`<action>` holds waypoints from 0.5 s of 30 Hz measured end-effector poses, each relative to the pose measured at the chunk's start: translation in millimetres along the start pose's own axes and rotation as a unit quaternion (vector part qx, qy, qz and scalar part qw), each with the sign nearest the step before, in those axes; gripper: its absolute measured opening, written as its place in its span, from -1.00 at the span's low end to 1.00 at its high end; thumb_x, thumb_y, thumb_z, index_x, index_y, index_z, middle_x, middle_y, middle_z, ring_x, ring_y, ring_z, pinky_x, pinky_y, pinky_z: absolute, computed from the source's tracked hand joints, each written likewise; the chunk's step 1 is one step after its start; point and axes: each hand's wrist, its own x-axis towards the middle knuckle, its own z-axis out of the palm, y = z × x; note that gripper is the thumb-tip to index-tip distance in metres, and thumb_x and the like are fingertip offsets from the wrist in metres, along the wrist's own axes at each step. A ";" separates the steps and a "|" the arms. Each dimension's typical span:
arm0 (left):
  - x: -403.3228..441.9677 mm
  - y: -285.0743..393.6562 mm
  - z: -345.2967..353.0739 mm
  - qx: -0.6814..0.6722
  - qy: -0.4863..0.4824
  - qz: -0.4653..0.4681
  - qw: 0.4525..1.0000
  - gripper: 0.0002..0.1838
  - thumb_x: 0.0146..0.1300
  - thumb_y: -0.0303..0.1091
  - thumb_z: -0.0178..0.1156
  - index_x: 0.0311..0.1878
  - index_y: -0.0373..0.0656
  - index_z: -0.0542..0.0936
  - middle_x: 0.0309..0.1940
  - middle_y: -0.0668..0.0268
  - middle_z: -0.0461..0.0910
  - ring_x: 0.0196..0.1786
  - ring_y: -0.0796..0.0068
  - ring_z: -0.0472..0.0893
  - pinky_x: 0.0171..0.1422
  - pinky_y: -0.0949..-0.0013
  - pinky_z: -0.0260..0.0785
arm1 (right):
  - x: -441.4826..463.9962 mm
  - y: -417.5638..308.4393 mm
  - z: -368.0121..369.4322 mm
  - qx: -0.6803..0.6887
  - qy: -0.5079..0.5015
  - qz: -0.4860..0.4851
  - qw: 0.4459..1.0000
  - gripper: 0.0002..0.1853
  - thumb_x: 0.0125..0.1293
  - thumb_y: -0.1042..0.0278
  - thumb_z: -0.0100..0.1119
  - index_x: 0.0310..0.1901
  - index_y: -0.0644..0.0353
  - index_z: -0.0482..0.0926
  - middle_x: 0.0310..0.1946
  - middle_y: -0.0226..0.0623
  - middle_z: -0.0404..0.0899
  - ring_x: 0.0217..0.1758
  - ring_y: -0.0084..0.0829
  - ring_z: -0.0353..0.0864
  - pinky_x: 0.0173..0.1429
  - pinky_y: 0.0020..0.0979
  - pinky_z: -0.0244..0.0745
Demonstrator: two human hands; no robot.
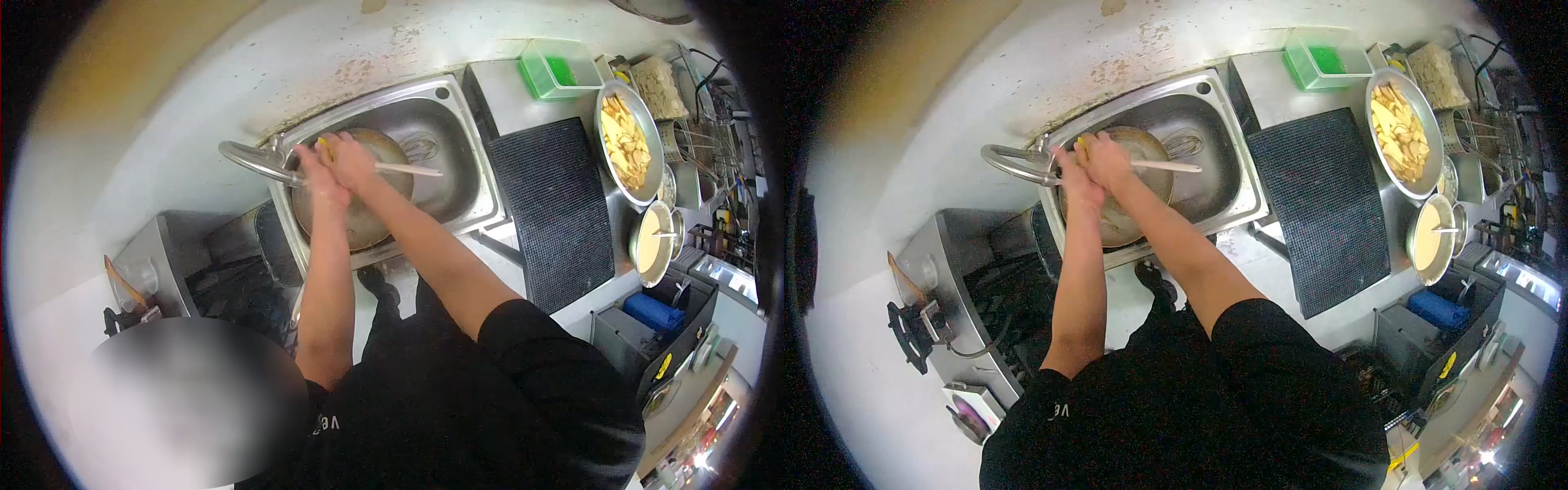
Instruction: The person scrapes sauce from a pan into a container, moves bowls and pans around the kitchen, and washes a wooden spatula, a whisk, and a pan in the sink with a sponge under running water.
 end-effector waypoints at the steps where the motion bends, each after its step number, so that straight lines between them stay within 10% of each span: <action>1: 10.0 2.2 -13.6 0.001 0.000 0.001 1.000 -0.39 0.35 0.34 -0.13 -0.04 -0.08 0.48 -0.13 0.26 0.57 -0.06 0.27 0.58 0.01 0.10 0.51 | -2.5 1.7 -4.9 -0.028 0.011 -0.021 0.999 -0.55 0.38 -0.06 -0.02 0.08 0.08 0.55 -0.03 0.02 0.59 -0.11 0.02 0.63 -0.02 -0.06 0.52; 5: 60.2 14.5 -85.1 -0.057 -0.105 0.016 0.993 -0.43 0.45 0.11 -0.15 0.26 -0.17 0.35 0.18 0.10 0.45 0.22 0.13 0.46 0.35 0.08 0.37 | -34.0 47.2 0.2 -0.058 0.020 -0.161 0.985 -0.55 0.39 -0.05 -0.02 0.17 0.03 0.47 0.00 0.07 0.56 -0.13 0.02 0.65 -0.08 -0.06 0.57; 8: 34.5 23.3 -65.8 -0.072 0.006 0.045 0.996 -0.59 0.49 -0.17 -0.10 0.25 -0.23 0.32 0.17 0.10 0.46 0.19 0.01 0.48 0.34 -0.02 0.36 | -60.6 105.6 -12.7 -0.038 0.048 -0.147 0.987 -0.54 0.37 -0.06 0.01 0.07 0.14 0.55 -0.16 0.04 0.63 -0.21 -0.01 0.67 -0.15 -0.07 0.58; 15: -57.3 16.6 -25.1 0.145 -0.029 0.048 0.988 -0.57 0.51 -0.09 -0.15 0.30 -0.13 0.27 0.15 0.13 0.51 0.22 0.14 0.51 0.24 0.07 0.43 | -52.6 80.0 -1.7 -0.023 0.096 -0.082 0.992 -0.57 0.35 -0.09 0.05 -0.09 0.14 0.63 -0.30 0.04 0.65 -0.29 0.00 0.67 -0.20 -0.09 0.57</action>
